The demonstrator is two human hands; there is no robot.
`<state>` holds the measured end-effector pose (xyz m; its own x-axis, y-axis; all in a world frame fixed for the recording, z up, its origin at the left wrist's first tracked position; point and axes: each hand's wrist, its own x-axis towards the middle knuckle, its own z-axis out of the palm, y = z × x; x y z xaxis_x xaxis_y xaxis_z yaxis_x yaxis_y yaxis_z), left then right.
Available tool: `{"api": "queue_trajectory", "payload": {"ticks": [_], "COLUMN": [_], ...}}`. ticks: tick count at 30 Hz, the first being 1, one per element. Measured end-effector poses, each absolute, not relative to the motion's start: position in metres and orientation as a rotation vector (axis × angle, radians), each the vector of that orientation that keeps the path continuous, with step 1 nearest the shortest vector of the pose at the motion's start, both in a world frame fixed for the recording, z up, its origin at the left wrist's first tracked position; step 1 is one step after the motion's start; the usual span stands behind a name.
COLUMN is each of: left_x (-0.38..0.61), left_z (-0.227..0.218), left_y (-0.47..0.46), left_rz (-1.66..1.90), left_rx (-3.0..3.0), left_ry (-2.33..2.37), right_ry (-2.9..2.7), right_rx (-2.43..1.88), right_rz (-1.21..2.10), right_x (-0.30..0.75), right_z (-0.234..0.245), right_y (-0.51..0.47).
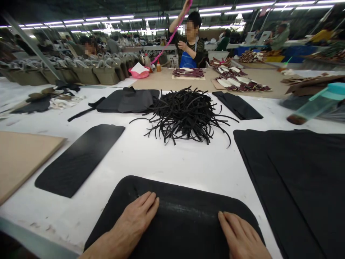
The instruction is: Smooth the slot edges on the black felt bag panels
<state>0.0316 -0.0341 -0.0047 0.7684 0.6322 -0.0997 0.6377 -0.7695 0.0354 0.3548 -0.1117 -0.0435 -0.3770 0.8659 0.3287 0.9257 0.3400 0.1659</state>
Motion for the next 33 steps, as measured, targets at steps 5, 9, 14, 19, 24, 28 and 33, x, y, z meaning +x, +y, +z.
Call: {"api": "queue_trajectory", "payload": {"ticks": [5, 9, 14, 19, 24, 28, 33], "left_x": [0.006, -0.018, -0.031, -0.035, -0.044, -0.038, 0.013], "left_z": [0.001, -0.006, -0.012, -0.024, -0.033, -0.014, -0.002], "left_y": [-0.027, -0.021, -0.016, -0.02, -0.015, -0.008, -0.03], "left_rz": [-0.142, 0.022, 0.056, 0.136, 0.254, 0.32, 0.608], "left_rx": [2.887, 2.965, 2.96, 2.973, 2.985, 2.963, 2.916], "left_ry": [1.166, 1.245, 1.329, 1.365, 1.447, 1.527, 0.92], "right_ry": [-2.418, -2.434, -2.403, -2.334, -2.282, -2.119, -2.175], "right_rx": [-1.67, -1.658, -1.729, -1.903, -2.058, -2.205, -1.977], "right_rz": [-0.463, -0.458, -0.455, -0.437, -0.461, -0.413, 0.029], "right_x": [0.352, 0.348, 0.347, 0.342, 0.345, 0.335, 0.286], "right_z": [-0.041, -0.036, -0.035, -0.032, -0.024, -0.009, 0.008], "right_y": [-0.112, -0.112, -0.111, -0.11, -0.109, -0.095, -0.056]}}
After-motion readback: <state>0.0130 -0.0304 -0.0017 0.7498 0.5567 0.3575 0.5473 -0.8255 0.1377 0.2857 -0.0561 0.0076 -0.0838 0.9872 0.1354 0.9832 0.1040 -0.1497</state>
